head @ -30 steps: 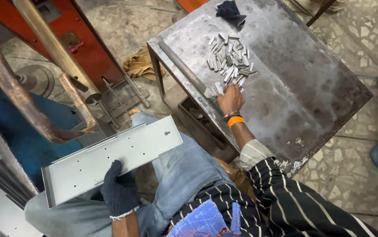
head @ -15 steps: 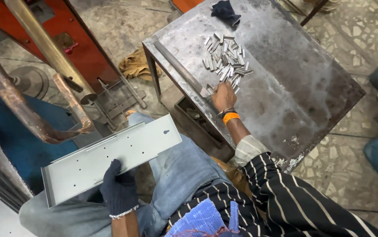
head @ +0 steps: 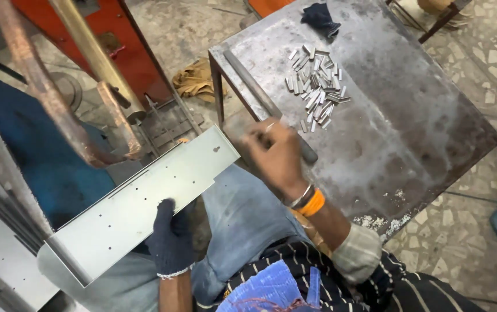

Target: The recorder is spot welding small metal brackets onto larger metal plates at an industrial workstation.

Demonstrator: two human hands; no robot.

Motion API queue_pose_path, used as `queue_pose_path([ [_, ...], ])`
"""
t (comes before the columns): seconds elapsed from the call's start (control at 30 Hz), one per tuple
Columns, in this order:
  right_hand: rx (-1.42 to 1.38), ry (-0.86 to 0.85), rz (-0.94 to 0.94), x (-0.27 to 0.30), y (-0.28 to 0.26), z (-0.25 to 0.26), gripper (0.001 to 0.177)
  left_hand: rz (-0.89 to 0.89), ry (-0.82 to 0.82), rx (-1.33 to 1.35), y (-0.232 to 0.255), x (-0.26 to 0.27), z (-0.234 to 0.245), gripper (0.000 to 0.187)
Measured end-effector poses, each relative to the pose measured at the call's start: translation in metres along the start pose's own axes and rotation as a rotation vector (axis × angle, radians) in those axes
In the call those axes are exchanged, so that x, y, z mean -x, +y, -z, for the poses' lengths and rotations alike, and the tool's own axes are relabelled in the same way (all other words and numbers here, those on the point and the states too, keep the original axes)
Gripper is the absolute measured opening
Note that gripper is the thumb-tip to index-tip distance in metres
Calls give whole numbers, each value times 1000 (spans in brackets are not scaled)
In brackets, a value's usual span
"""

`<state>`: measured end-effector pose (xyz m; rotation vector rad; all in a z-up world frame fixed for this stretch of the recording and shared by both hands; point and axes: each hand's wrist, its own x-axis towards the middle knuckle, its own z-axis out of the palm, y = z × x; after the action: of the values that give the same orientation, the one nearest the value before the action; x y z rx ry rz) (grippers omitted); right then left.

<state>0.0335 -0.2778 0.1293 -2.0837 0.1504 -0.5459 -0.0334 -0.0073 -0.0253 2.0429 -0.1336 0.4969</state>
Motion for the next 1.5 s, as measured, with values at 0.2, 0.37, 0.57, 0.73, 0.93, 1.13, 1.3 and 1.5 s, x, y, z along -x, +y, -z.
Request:
queue_pose_path([
  [0.2,370,11,177,20,-22,-36,24,-72,61,-142,11,3,17,41],
  [0.37,357,-42,185,21,-48,-23,36,29,87,-113,9,20,35,38],
  [0.57,320,-123,380,37,-70,-17,31,265,244,381,-26,57,54,26],
  [0.73,198,-165,492,29,-100,-20,34,-98,426,-116,15,16,69,32],
  [0.93,244,-158,607,13,-114,-52,32,-12,323,-285,33,-21,99,39],
  [1.13,277,-291,487,5,-115,-72,24,364,371,878,15,-33,103,25],
  [1.3,329,-266,505,6,-127,-70,23,404,397,1060,-5,-23,101,24],
  [1.5,301,-301,507,7,-118,-71,25,568,532,1152,57,-59,112,32],
])
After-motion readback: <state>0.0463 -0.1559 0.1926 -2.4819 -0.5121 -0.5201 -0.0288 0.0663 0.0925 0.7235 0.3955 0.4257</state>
